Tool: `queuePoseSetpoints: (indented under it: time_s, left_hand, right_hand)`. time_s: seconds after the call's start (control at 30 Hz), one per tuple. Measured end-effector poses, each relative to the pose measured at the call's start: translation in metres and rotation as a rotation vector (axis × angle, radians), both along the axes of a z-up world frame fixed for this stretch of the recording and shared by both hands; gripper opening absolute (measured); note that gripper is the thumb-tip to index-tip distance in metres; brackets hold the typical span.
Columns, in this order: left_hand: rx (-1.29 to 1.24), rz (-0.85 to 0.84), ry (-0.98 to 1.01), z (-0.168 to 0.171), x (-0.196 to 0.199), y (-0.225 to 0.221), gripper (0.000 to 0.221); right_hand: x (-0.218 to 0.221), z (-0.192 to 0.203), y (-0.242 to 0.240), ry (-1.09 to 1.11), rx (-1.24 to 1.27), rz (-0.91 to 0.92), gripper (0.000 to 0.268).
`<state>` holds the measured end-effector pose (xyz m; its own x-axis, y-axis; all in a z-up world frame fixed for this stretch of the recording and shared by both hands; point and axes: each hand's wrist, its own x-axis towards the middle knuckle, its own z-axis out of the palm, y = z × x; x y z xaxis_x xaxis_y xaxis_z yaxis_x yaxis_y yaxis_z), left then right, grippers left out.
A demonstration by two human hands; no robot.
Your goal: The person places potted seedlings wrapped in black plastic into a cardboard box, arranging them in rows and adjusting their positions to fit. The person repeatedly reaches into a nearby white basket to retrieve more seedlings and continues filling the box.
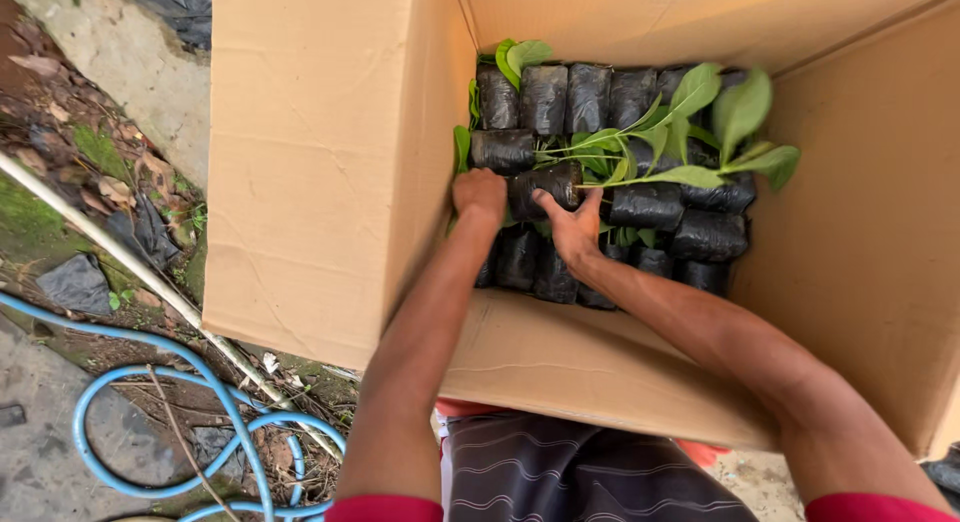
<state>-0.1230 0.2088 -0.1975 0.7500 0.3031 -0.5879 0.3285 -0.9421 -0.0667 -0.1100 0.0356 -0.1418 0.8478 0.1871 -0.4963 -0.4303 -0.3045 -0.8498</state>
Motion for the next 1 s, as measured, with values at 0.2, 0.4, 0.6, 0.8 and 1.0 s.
queuePoseSetpoints:
  time_s: [0.2,0.4,0.6,0.8,1.0]
  left_hand:
    - [0.167,-0.258,-0.119,-0.029,-0.012,0.022,0.016]
    - [0.222,-0.29,-0.167,-0.04,-0.016,0.027,0.015]
    - [0.146,0.081,-0.049,-0.008,0.014,0.017,0.016]
    - [0.12,-0.181,0.025,0.058,0.012,-0.004,0.088]
    - [0.088,-0.252,0.011,0.083,0.007,0.0,0.092]
  right_hand:
    - [0.006,-0.003,-0.01,0.099,0.119,0.039,0.08]
    - [-0.015,-0.015,0.018,0.438,0.425,-0.064,0.076]
    - [-0.02,-0.033,0.035,0.506,0.481,-0.088,0.082]
    - [-0.018,-0.051,0.033,0.541,0.396,0.048,0.081]
    - [0.006,-0.041,0.021,0.538,0.282,0.402,0.059]
